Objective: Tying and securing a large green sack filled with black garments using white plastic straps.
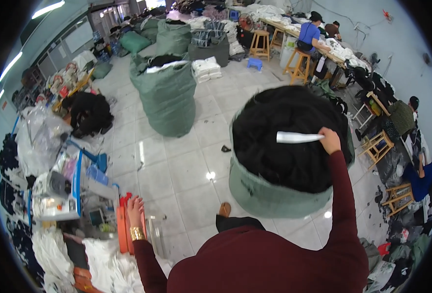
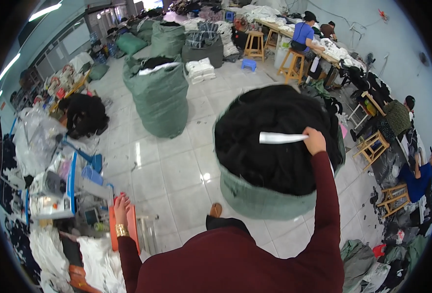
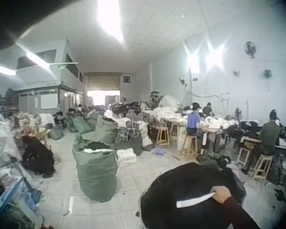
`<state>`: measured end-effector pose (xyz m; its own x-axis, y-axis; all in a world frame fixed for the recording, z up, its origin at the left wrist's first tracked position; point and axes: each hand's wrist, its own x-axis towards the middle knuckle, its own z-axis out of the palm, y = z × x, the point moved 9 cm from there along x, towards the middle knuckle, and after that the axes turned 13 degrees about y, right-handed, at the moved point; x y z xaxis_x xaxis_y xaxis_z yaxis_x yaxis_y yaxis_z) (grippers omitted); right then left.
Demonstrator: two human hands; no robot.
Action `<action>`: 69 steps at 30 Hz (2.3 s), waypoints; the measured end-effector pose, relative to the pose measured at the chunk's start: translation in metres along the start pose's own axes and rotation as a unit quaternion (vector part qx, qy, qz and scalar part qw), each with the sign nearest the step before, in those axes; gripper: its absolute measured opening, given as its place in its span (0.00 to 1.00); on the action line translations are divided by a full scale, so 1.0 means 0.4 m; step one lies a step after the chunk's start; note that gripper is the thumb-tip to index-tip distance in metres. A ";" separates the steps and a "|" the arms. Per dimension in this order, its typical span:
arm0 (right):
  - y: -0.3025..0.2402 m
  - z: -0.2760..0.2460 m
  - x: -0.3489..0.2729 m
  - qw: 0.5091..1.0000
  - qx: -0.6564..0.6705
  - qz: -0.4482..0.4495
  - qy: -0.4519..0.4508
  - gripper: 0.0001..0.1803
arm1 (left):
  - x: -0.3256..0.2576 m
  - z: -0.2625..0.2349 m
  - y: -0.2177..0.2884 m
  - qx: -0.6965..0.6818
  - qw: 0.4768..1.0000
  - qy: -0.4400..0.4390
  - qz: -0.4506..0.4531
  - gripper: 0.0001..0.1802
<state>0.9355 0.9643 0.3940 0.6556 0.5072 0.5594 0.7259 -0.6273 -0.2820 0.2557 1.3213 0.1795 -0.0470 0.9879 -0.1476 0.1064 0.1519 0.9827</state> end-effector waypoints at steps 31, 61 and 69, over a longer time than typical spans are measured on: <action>-0.185 -0.305 -0.196 0.699 -0.377 0.578 0.189 0.20 | 0.508 1.944 0.458 0.163 0.723 -0.663 0.101 0.15; -0.284 0.063 -0.631 0.321 -0.391 0.858 0.088 0.16 | -1.089 2.837 0.127 0.297 0.178 -0.805 0.481 0.20; -0.382 -0.015 -0.801 0.279 -0.410 0.835 0.238 0.25 | -1.048 2.593 0.181 0.160 -0.107 -0.588 0.786 0.15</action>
<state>0.6134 0.8941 0.2628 -0.3064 -0.9110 0.2762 -0.9291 0.2230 -0.2952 1.3133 0.9499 0.1961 0.1303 -0.9647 -0.2288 -0.9811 -0.0921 -0.1704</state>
